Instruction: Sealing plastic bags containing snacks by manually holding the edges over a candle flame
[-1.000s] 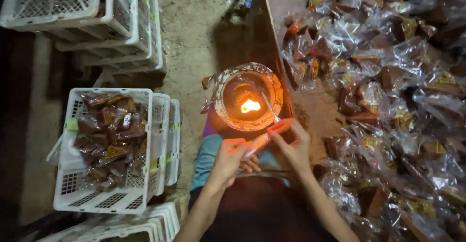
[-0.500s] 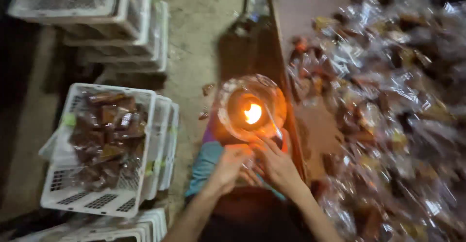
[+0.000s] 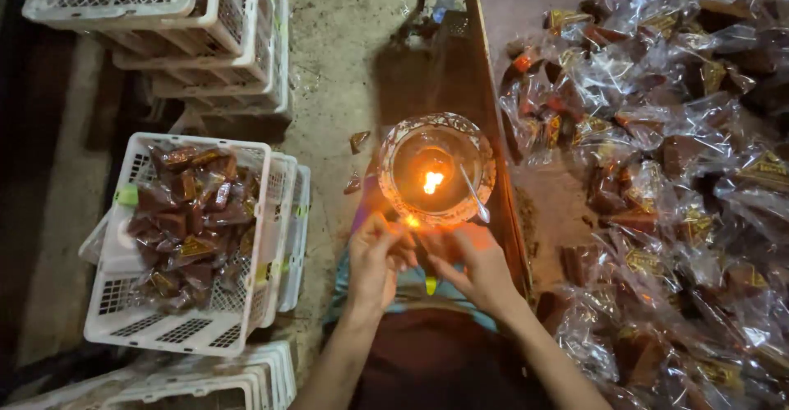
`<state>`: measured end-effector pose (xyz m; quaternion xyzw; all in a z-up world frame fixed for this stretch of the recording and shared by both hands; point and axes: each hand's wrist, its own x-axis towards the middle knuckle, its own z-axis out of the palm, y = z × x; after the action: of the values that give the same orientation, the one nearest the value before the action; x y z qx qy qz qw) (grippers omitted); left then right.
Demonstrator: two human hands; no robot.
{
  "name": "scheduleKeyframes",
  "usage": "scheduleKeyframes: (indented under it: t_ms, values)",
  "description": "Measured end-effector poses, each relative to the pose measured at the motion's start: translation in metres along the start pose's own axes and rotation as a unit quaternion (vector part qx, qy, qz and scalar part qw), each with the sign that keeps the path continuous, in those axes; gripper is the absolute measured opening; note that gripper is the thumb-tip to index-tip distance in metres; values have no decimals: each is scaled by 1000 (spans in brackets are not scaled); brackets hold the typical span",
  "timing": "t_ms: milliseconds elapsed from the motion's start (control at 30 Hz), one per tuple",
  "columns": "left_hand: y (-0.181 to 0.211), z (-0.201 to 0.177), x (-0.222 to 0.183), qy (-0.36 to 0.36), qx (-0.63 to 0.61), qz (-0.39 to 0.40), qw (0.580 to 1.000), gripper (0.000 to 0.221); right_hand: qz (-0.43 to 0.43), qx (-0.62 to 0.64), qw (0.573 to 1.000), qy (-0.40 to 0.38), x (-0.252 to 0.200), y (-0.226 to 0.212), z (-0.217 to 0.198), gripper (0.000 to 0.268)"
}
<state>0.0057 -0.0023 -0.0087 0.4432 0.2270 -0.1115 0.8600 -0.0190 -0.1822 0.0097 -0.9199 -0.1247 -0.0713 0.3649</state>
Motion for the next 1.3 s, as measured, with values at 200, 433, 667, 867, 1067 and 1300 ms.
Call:
scheduleKeyframes:
  t_ms: [200, 433, 667, 867, 1067, 1300]
  values:
    - [6, -18, 16, 18, 38, 78, 996, 32, 333, 497, 800, -42, 14, -6, -8, 25]
    - [-6, -15, 3, 10, 40, 68, 997, 30, 375, 551, 745, -23, 11, 9, 3, 30]
    - [-18, -5, -4, -49, 128, 26, 990, 31, 282, 518, 803, -88, 3, -4, -9, 28]
    - [-33, -7, 4, -102, 35, -12, 994, 15, 259, 513, 810, -115, -6, 3, -15, 27]
    - [-32, -4, 1, -176, 102, -27, 979, 29, 241, 505, 829, -21, -7, 24, -16, 54]
    - [-57, -23, 0, -265, 152, -73, 950, 77, 135, 442, 884, -67, -7, 21, -15, 31]
